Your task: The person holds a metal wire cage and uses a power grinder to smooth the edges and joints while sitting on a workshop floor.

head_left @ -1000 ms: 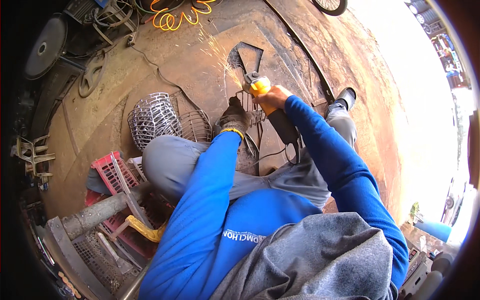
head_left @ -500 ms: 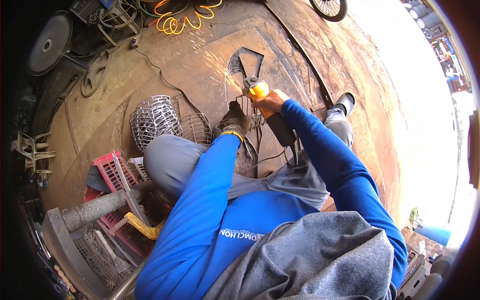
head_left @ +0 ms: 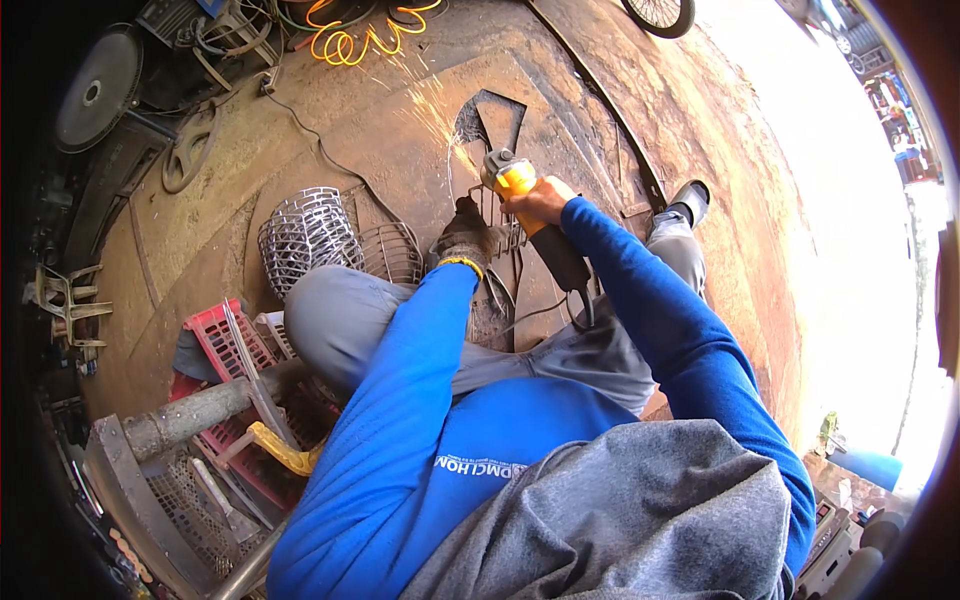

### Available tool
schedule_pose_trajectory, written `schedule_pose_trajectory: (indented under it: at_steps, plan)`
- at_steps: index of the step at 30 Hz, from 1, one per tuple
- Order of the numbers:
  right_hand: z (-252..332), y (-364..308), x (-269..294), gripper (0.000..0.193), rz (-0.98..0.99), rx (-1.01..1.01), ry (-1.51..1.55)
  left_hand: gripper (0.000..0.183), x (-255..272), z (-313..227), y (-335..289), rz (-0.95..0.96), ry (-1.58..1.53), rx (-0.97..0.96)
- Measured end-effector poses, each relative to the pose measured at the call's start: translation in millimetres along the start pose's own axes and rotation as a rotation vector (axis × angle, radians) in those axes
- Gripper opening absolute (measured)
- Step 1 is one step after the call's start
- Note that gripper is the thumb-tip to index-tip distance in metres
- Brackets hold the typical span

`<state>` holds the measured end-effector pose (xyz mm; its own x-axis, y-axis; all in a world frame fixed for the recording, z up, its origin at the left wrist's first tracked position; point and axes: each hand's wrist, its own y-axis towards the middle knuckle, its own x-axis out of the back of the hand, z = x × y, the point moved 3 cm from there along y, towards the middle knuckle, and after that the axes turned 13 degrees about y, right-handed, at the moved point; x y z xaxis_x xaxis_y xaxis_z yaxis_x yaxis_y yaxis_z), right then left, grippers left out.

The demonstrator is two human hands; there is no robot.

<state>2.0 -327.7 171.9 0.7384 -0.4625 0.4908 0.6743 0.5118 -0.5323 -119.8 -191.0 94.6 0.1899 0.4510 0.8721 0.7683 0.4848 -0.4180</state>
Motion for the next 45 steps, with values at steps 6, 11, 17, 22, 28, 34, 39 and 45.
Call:
schedule_pose_trajectory:
  at_steps: [6,11,17,22,28,34,39,45]
  plan:
    - [-20,14,-4,0.066,0.065,0.086,-0.006,0.107,5,-3,0,0.062,0.009,0.034]
    - [-68,41,14,0.067,-0.006,-0.085,0.164,0.104,14,-9,-8,0.131,0.083,0.141]
    - [-110,29,36,0.067,-0.052,-0.203,0.333,0.096,21,-14,-13,0.142,0.009,0.144]
    - [-94,24,27,0.065,-0.050,-0.100,0.267,0.096,12,-10,-5,0.112,0.037,0.143]
    - [-80,22,8,0.054,-0.011,-0.002,0.280,0.097,8,-7,4,0.143,0.069,0.127]
    - [-95,36,7,0.049,-0.124,-0.137,0.384,0.101,12,-6,5,0.128,0.129,0.153]
    - [-91,35,2,0.059,0.010,-0.011,0.363,0.105,12,-8,6,0.150,0.137,0.155]
    - [-78,29,4,0.048,0.015,0.032,0.422,0.107,13,-8,2,0.166,0.148,0.193]
